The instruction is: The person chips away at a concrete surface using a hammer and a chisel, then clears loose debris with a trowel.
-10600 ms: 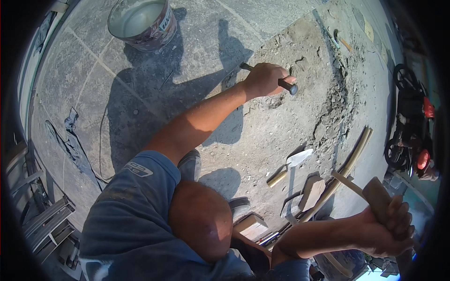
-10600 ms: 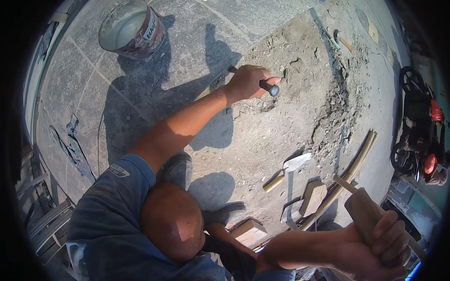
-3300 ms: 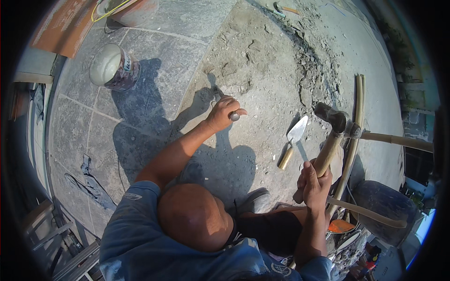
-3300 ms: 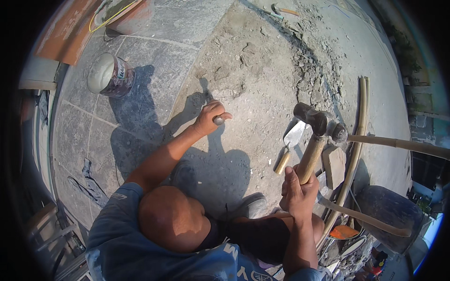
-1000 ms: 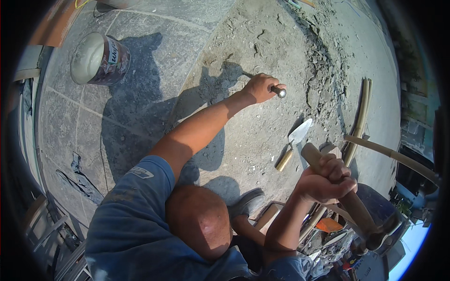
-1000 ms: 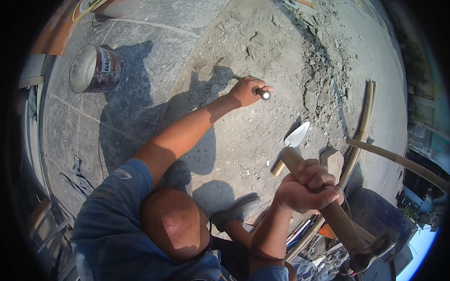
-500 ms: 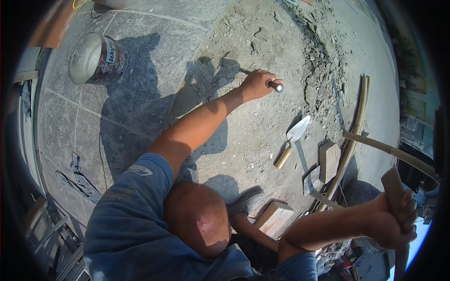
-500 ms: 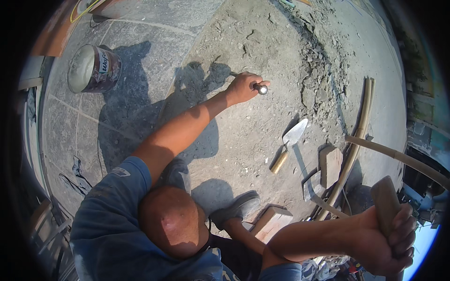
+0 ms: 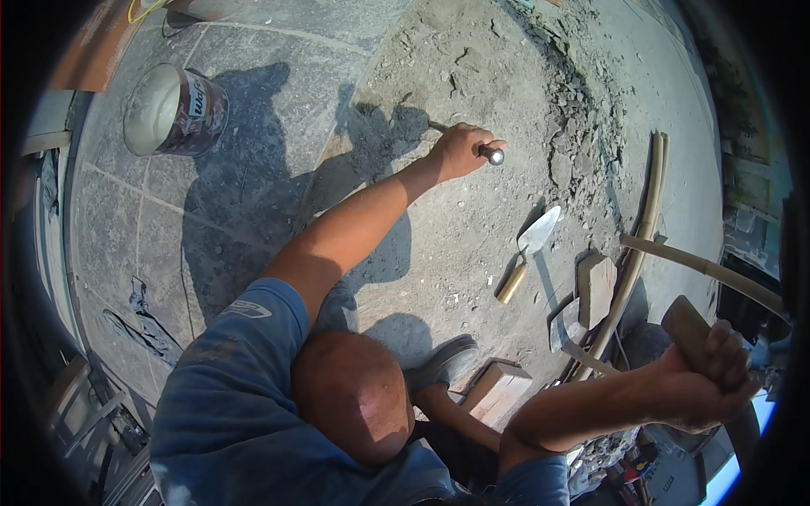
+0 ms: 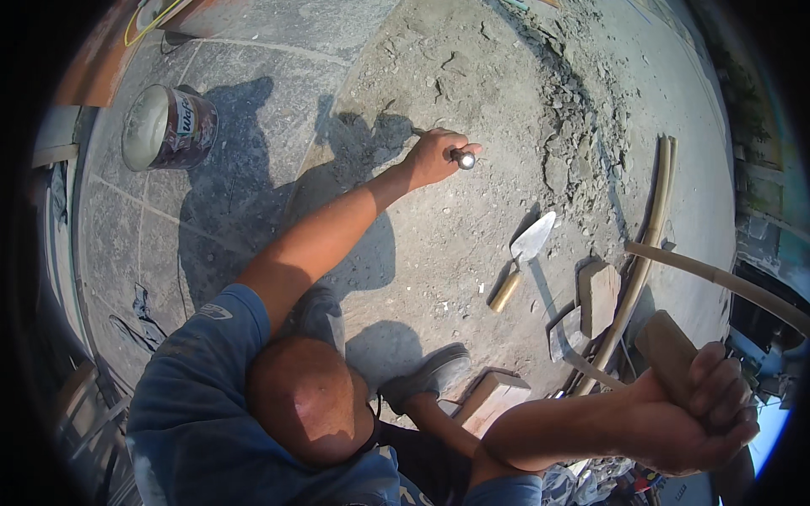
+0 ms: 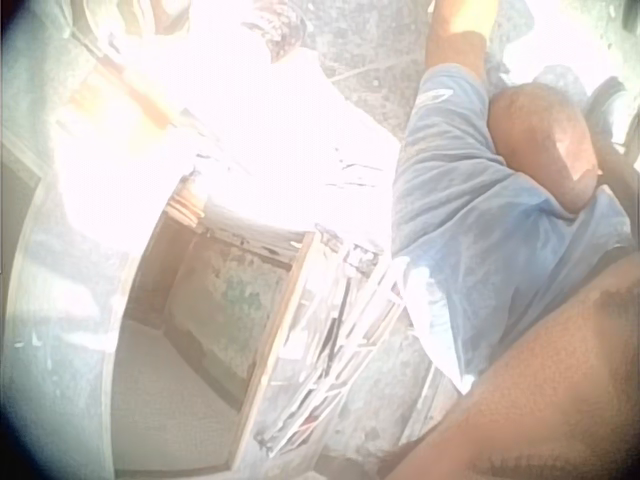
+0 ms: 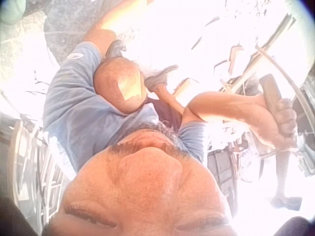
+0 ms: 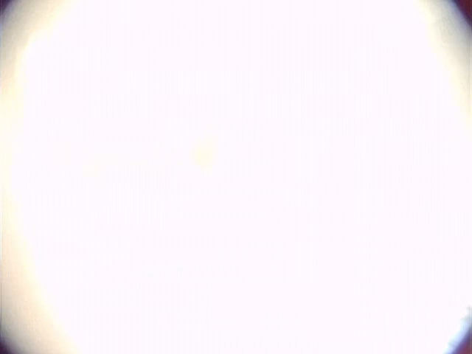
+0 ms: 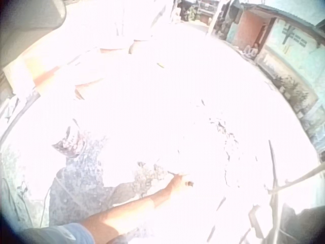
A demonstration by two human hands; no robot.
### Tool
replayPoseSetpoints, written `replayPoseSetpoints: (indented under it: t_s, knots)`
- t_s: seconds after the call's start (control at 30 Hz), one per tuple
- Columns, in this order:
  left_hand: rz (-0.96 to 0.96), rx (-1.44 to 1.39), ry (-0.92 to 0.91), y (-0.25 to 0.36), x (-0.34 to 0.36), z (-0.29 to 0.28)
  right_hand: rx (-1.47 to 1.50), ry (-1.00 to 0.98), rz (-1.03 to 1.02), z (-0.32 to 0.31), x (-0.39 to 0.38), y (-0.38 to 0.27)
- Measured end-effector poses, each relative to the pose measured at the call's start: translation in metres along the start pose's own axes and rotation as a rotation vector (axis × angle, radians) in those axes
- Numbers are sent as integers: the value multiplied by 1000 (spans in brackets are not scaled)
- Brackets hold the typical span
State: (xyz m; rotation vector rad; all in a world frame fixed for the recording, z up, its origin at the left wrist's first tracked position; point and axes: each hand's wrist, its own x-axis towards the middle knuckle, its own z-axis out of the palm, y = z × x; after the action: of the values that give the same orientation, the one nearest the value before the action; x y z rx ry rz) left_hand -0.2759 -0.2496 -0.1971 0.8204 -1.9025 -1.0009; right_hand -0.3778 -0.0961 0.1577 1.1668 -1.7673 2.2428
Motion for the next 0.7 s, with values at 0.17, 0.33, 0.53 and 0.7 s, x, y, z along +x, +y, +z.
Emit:
replayPoseSetpoints:
  t_s: [0.17, 0.33, 0.53, 0.7]
  knots:
    - [71, -9, 56, 2, -1, 5, -268, -468, 414, -31, -191, 154]
    - [146, 34, -44, -7, -22, 7, -282, -534, 824, -32, -149, 121]
    - [72, -8, 36, -1, -2, 5, -35, 58, -119, 0, 8, 0]
    - [42, -14, 49, 3, 5, 9, -190, -226, 190, -20, -177, 150]
